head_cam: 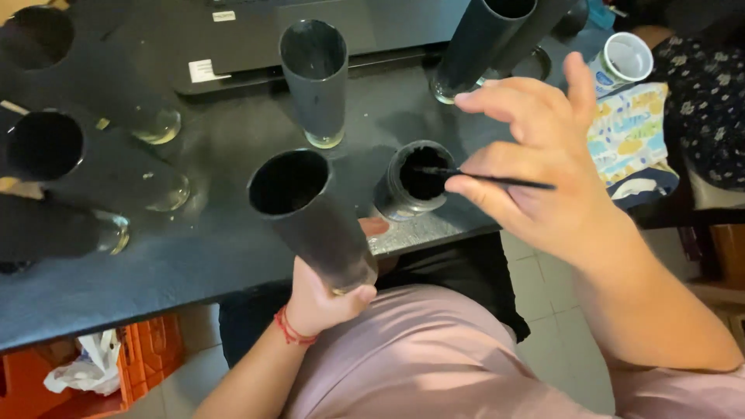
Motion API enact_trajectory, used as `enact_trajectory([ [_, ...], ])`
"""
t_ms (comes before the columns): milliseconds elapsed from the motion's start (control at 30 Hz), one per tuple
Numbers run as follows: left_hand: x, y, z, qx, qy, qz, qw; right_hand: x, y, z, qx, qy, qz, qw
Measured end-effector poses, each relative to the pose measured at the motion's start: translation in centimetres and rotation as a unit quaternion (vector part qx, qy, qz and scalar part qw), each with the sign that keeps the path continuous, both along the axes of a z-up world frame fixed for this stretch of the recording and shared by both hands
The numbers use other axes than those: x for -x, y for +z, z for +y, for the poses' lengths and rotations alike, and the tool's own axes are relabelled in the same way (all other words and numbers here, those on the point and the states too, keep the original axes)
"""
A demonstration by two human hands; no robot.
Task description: Painting the base of glass tubes with black paint using a brush at a workstation.
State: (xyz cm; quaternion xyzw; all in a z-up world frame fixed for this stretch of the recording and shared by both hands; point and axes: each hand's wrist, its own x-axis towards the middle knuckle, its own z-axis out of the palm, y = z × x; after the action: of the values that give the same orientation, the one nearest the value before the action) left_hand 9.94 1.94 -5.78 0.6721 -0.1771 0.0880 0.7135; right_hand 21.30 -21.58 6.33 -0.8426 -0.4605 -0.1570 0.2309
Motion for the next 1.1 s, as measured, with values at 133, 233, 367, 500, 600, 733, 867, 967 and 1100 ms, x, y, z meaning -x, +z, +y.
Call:
enact_trajectory([
  [133, -0.2, -1.1, 0.5, 0.037, -0.026, 0.023, 0.999, -0.3, -0.3, 0.2, 0.009, 0.006, -0.021, 1.0],
  [233, -0.3, -0.9, 0.7, 0.011, -0.039, 0.028, 0.999, -0.9, -0.6, 0.5, 0.026, 0.0, -0.006, 1.0],
  [367, -0.6, -0.4, 0.7, -0.002, -0.052, 0.042, 0.998, -1.4, -1.0, 0.9, 0.047, -0.005, 0.026, 0.999],
  [500, -0.4, -0.6, 0.8, -0.016, -0.056, 0.053, 0.997, -1.7, -1.1, 1.3, 0.057, 0.002, 0.042, 0.998],
  [600, -0.5, -0.5, 0.9, 0.015, -0.057, 0.058, 0.997, -1.6, -0.7, 1.2, 0.048, 0.003, 0.074, 0.996],
  [733, -0.3, -0.9, 1.0, -0.002, -0.055, 0.047, 0.997, -1.0, 0.6, -0.3, -0.026, -0.011, 0.083, 0.996],
  [867, 0.3, -0.8, 0.7, 0.024, -0.034, 0.062, 0.997, 1.4, 1.2, -2.7, -0.138, -0.08, 0.056, 0.986],
  [967, 1.3, 0.4, 0.1, 0.078, -0.032, 0.094, 0.992, 2.8, -0.3, -4.0, -0.298, -0.101, 0.058, 0.947],
  [1100, 2.7, 1.2, -1.1, 0.103, -0.043, 0.158, 0.981, 4.4, -1.2, -5.7, -0.374, -0.067, 0.073, 0.922],
])
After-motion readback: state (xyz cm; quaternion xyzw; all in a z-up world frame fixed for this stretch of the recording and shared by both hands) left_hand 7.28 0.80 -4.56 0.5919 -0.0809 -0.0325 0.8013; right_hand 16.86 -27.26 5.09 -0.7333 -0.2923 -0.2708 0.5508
